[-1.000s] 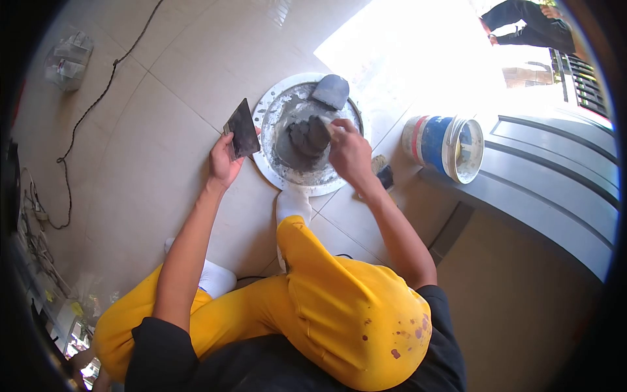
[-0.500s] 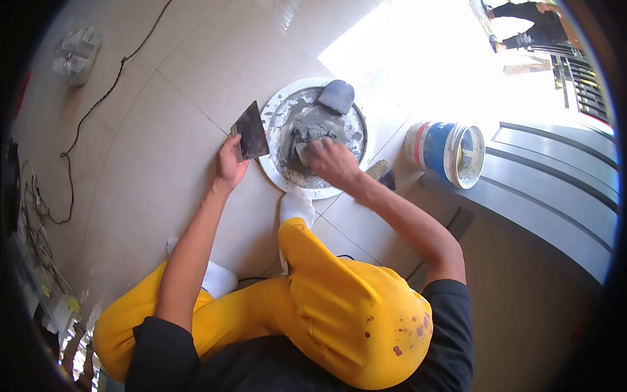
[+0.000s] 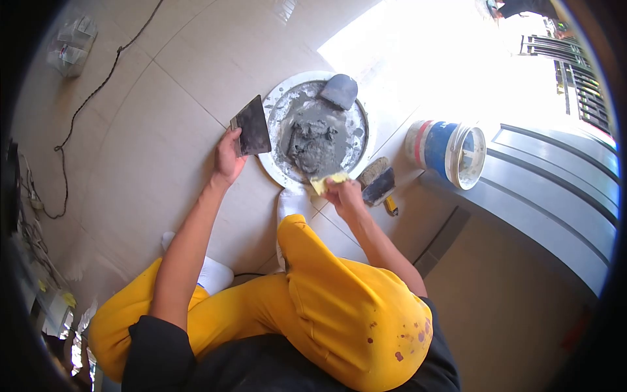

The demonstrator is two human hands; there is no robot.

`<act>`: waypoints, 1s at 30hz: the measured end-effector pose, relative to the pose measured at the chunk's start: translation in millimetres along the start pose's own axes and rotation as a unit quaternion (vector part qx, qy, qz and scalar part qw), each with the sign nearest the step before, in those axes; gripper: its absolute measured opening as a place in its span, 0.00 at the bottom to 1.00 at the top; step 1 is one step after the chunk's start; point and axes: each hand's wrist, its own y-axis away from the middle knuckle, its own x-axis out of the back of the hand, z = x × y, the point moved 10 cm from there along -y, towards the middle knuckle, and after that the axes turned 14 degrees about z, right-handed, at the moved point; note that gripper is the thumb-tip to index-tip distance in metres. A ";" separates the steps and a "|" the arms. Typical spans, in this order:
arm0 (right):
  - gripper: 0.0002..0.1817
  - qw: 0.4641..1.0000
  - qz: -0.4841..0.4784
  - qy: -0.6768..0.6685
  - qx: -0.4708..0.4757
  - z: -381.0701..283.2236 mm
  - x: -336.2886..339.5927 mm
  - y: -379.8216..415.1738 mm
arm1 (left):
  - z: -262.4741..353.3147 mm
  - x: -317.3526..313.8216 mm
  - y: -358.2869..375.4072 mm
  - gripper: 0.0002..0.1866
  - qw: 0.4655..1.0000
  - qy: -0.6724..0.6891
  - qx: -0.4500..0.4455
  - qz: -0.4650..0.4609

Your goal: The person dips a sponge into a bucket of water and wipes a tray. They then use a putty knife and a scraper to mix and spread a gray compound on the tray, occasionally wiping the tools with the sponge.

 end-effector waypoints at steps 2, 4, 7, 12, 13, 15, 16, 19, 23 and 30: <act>0.07 0.998 -0.041 -0.031 0.043 -33.6 -18.9 -10.2 | -0.4 1.7 1.1 0.15 1.000 -0.009 0.001 -0.001; 0.06 0.982 -0.086 0.066 0.152 -86.2 -35.9 -2.2 | 2.2 -5.9 -2.2 0.15 1.000 -0.011 -0.007 -0.010; 0.09 0.882 -0.058 0.312 0.350 -136.2 -54.2 32.8 | 3.6 -7.2 1.4 0.14 1.000 -0.005 -0.011 -0.021; 0.20 0.337 -0.107 0.624 0.697 -82.0 -106.2 95.0 | -1.2 0.3 -4.5 0.14 1.000 0.003 -0.022 -0.006; 0.19 0.381 -0.124 0.612 0.682 -104.7 -107.9 89.6 | 1.0 -4.3 -2.1 0.15 1.000 0.003 -0.021 -0.010; 0.15 0.428 -0.113 0.562 0.699 -128.3 -117.5 97.8 | 2.7 -6.4 2.9 0.16 1.000 -0.004 -0.009 -0.018; 0.15 0.422 -0.106 0.546 0.716 -124.0 -116.9 108.0 | -0.9 -1.5 5.9 0.16 1.000 -0.006 -0.002 -0.013; 0.12 0.320 -0.158 0.637 0.683 -89.9 -119.9 85.5 | 3.4 -8.7 -0.4 0.15 0.999 -0.003 -0.024 -0.022; 0.09 0.315 -0.104 0.542 0.772 -111.3 -124.5 120.9 | 1.9 -5.7 0.2 0.15 1.000 -0.003 -0.012 -0.016; 0.11 0.248 -0.092 0.592 0.762 -87.4 -127.5 94.2 | -1.8 -1.8 -3.1 0.14 1.000 0.001 -0.004 -0.010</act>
